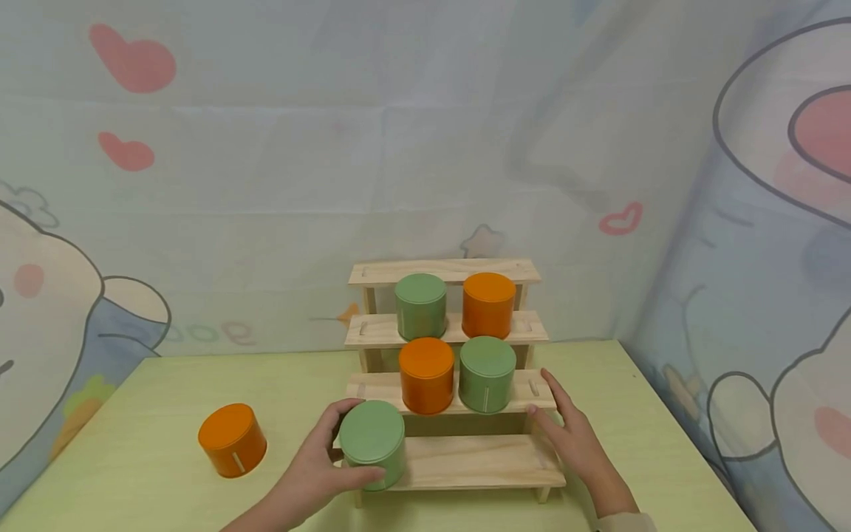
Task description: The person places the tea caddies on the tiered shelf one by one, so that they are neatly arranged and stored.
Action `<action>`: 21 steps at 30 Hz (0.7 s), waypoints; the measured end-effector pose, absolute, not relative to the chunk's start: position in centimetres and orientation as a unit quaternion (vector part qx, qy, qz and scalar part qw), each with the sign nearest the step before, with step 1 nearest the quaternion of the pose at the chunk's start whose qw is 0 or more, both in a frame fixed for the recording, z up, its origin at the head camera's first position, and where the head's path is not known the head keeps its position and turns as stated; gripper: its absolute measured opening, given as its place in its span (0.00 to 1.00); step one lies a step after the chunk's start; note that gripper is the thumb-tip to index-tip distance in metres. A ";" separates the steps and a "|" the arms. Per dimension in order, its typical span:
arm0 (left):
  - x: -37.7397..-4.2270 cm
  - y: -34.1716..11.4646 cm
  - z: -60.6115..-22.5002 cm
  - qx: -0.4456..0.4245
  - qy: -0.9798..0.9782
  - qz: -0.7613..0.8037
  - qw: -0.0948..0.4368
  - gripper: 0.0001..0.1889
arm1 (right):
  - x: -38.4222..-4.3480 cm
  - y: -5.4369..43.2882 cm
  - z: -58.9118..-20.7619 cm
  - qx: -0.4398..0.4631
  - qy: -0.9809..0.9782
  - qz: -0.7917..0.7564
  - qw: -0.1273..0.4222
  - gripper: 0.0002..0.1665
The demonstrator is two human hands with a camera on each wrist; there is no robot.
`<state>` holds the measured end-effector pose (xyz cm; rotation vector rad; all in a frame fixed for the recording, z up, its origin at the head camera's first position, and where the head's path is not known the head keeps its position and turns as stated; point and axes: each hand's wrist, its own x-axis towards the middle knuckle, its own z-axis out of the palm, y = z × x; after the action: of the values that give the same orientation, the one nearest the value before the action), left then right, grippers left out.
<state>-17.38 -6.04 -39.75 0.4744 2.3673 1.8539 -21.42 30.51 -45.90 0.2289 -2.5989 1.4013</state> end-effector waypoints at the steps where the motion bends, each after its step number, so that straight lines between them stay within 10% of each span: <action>1: -17.4 -5.9 -39.8 0.159 0.774 0.611 0.051 0.40 | -21.4 30.5 -45.9 0.077 -0.874 0.471 0.090 0.39; 21: -17.0 -1.0 -40.9 0.179 0.750 0.630 0.094 0.42 | -21.5 30.5 -46.0 0.076 -0.875 0.471 0.087 0.39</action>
<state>-16.96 -1.01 -40.92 0.5305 2.2257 1.8686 -21.49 30.54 -46.00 0.2261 -2.6065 1.4019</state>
